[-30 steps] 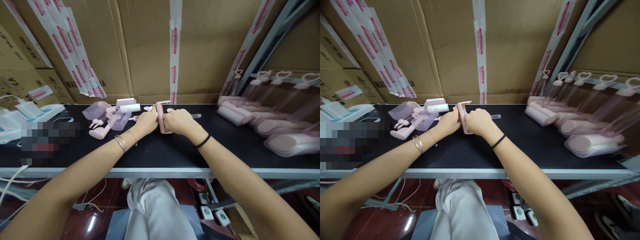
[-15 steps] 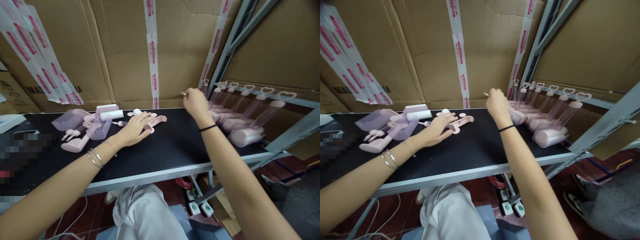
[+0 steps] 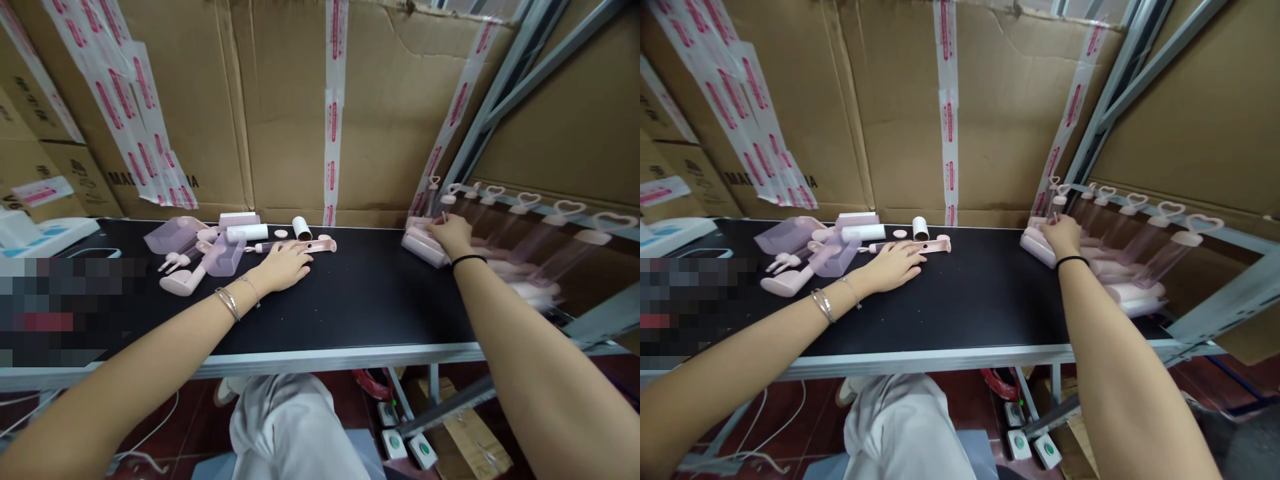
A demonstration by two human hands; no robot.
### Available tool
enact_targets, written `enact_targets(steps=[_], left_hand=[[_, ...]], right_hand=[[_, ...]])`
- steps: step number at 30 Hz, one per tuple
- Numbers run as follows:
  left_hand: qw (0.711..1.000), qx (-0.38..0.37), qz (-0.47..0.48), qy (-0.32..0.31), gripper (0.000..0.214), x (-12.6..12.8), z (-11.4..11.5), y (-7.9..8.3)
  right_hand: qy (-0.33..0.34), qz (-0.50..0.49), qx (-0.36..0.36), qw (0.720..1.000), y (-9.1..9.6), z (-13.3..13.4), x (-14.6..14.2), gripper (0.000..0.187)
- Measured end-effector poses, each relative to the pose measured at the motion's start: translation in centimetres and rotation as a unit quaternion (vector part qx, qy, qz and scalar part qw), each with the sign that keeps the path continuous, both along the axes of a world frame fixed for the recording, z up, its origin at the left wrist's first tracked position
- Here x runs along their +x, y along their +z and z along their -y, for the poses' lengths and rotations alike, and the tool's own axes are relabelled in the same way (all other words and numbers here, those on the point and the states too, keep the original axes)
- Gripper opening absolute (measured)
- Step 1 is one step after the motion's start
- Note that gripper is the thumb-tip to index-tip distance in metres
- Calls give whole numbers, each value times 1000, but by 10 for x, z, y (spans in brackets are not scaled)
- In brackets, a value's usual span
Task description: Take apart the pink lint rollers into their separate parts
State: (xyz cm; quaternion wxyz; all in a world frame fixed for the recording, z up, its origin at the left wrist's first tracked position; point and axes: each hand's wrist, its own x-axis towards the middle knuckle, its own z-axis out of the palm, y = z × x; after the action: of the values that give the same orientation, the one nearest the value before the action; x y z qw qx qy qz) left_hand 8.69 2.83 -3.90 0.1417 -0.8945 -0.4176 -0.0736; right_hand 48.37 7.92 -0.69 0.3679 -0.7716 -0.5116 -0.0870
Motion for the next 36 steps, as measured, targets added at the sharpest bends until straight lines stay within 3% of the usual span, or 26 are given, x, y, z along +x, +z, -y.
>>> enact_targets(steps=[4, 8, 12, 15, 18, 21, 23, 25, 27, 29, 31, 33, 36], left_hand=[[998, 31, -1, 56, 39, -5, -4, -3], [994, 43, 24, 101, 44, -7, -7, -6], [991, 25, 39, 127, 49, -8, -6, -3], [983, 11, 68, 172, 60, -11, -5, -1], [975, 6, 95, 202, 62, -16, -7, -1], [974, 11, 100, 202, 57, -19, -10, -1], [973, 33, 117, 194, 54, -18, -10, 2], [969, 43, 178, 165, 55, -14, -8, 7], [952, 2, 285, 113, 58, -10, -5, 12], [907, -69, 411, 58, 63, -5, -3, 14], [853, -122, 508, 28, 73, -2, -5, 11], [823, -132, 551, 24, 77, 1, -8, 7], [830, -97, 548, 37, 74, 1, -13, 2]], right_hand=[[39, 3, -20, 999, 3, -11, -48, 18], [126, -60, 24, 990, 2, -16, -125, 23], [232, -107, 47, 966, 1, -20, -202, 20], [285, -133, 35, 949, 4, -21, -238, 21], [305, -142, 29, 941, 10, -19, -243, 20], [279, -165, 69, 944, 14, -14, -226, 24], [283, -238, 109, 923, 12, -8, -214, 26], [329, -355, 126, 866, 5, -1, -207, 28], [387, -459, 119, 791, -3, 8, -209, 34], [434, -514, 112, 732, -8, 16, -215, 41], [467, -528, 108, 701, -9, 22, -221, 44], [484, -525, 102, 693, -5, 25, -222, 42], [452, -524, 116, 712, 5, 24, -212, 37]])
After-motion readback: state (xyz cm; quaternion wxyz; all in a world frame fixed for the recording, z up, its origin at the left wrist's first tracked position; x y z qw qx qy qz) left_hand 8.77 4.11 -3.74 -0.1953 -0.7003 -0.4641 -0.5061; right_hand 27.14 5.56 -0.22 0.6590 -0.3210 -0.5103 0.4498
